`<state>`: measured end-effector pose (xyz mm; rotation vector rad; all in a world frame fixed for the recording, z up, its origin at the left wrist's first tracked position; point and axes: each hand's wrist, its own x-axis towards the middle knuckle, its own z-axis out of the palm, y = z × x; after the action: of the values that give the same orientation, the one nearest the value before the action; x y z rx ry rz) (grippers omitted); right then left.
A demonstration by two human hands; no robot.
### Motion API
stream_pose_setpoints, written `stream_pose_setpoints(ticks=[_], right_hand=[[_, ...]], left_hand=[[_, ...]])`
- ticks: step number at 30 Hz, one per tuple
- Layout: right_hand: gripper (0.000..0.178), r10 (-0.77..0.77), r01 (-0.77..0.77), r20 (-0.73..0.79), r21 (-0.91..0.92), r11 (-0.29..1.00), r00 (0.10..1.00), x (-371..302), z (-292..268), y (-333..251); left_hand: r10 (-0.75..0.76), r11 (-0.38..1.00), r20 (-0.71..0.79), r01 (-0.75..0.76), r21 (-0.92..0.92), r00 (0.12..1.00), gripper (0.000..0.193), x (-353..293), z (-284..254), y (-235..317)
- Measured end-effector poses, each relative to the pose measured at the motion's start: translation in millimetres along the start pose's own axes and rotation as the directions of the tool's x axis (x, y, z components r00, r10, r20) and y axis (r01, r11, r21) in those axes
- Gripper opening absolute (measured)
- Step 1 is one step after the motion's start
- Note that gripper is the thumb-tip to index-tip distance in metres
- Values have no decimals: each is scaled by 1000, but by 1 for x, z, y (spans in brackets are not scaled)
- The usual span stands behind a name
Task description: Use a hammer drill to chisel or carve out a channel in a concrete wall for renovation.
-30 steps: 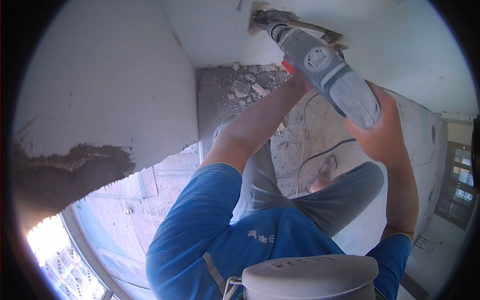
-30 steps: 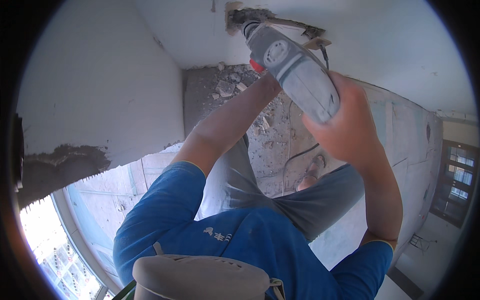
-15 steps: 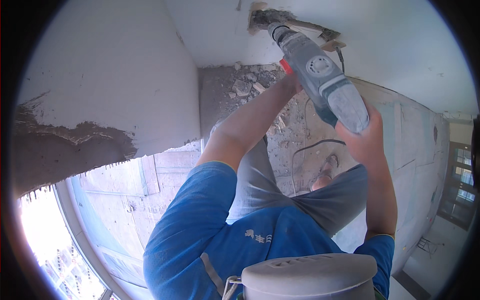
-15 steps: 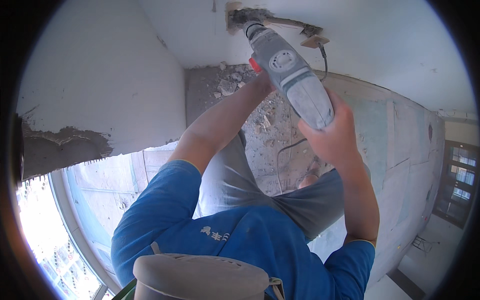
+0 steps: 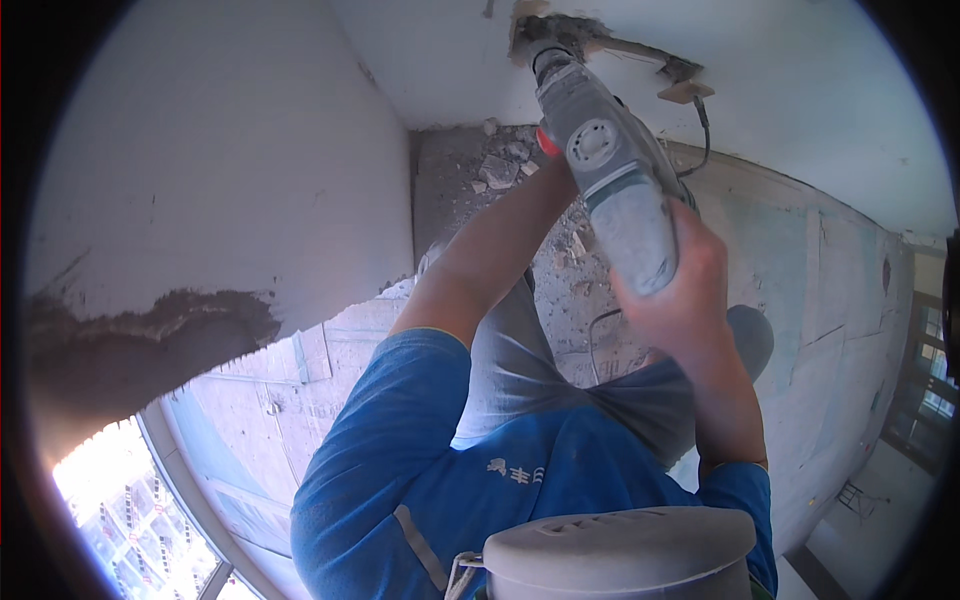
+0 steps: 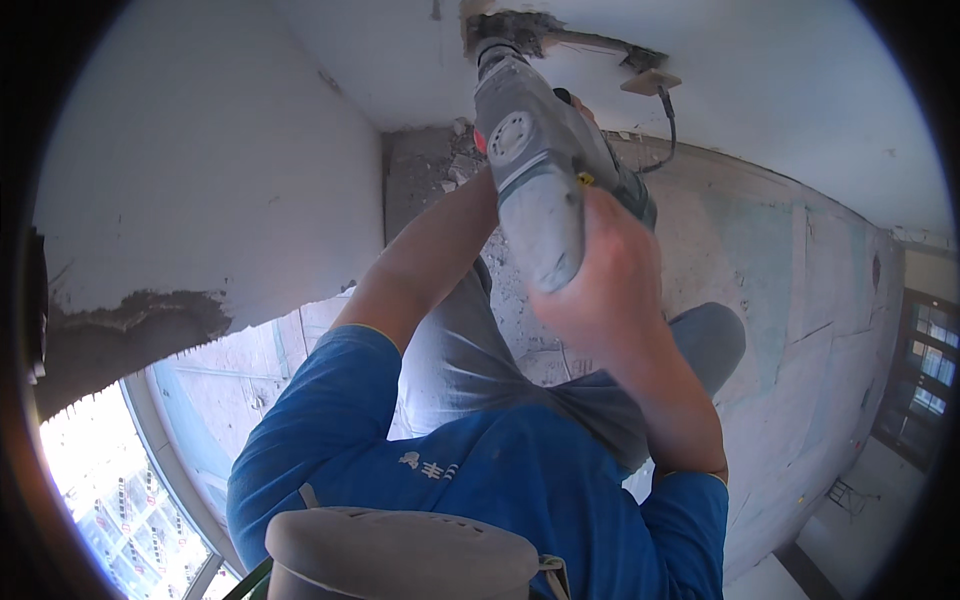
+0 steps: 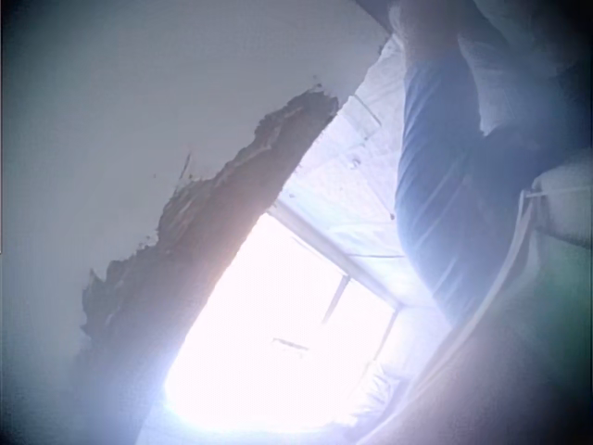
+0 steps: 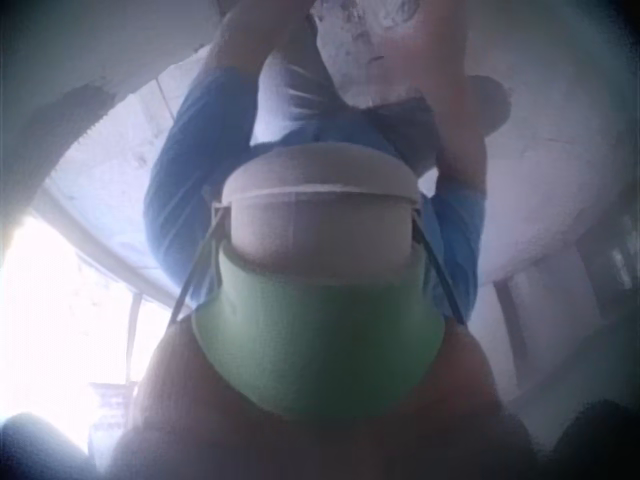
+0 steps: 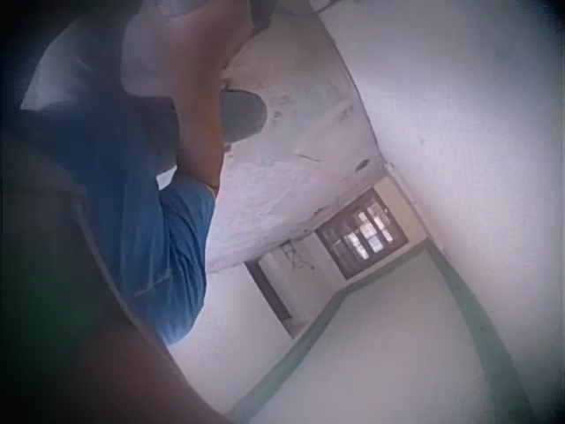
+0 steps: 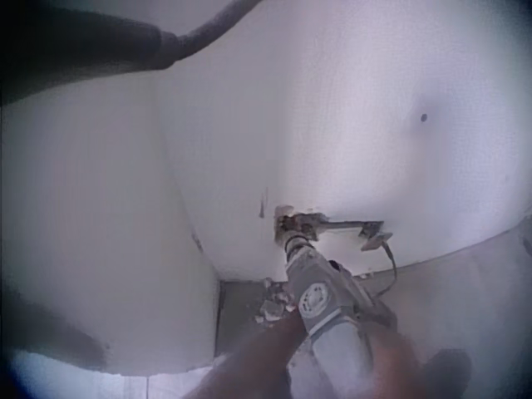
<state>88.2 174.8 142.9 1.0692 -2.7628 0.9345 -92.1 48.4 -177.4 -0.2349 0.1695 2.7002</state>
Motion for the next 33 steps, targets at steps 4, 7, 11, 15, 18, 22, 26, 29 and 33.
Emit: stream_pose_setpoints(ticks=[4,7,11,15,18,22,26,29,33], right_hand=[[35,240,-207,-96,273,940,966,-17,-17,47],[31,393,-333,-17,496,802,920,-37,-28,66],[28,413,-400,67,425,812,908,-25,-55,61],[36,328,-355,152,219,909,933,3,-71,43],[48,225,-242,190,72,968,956,22,-87,35],[37,50,-49,50,-24,998,997,55,-92,31],[39,-1,12,58,-197,980,998,91,-94,17],[40,126,-117,118,-76,990,985,80,-92,6],[39,207,-214,123,51,976,971,34,-70,37]], left_hand=[[120,960,179,-160,230,977,27,-13,58,-35],[240,832,274,-342,436,931,32,-41,82,-43],[286,781,137,-313,540,948,36,-44,97,-52],[270,886,240,-339,317,932,35,-35,112,-55],[327,877,323,-413,247,888,37,-22,129,-57],[426,841,344,-506,189,837,42,-2,142,-47],[361,932,332,-351,-93,872,38,7,147,-21],[386,858,369,-475,192,846,39,-12,154,-29],[175,944,506,-290,156,844,41,-37,186,-44]])
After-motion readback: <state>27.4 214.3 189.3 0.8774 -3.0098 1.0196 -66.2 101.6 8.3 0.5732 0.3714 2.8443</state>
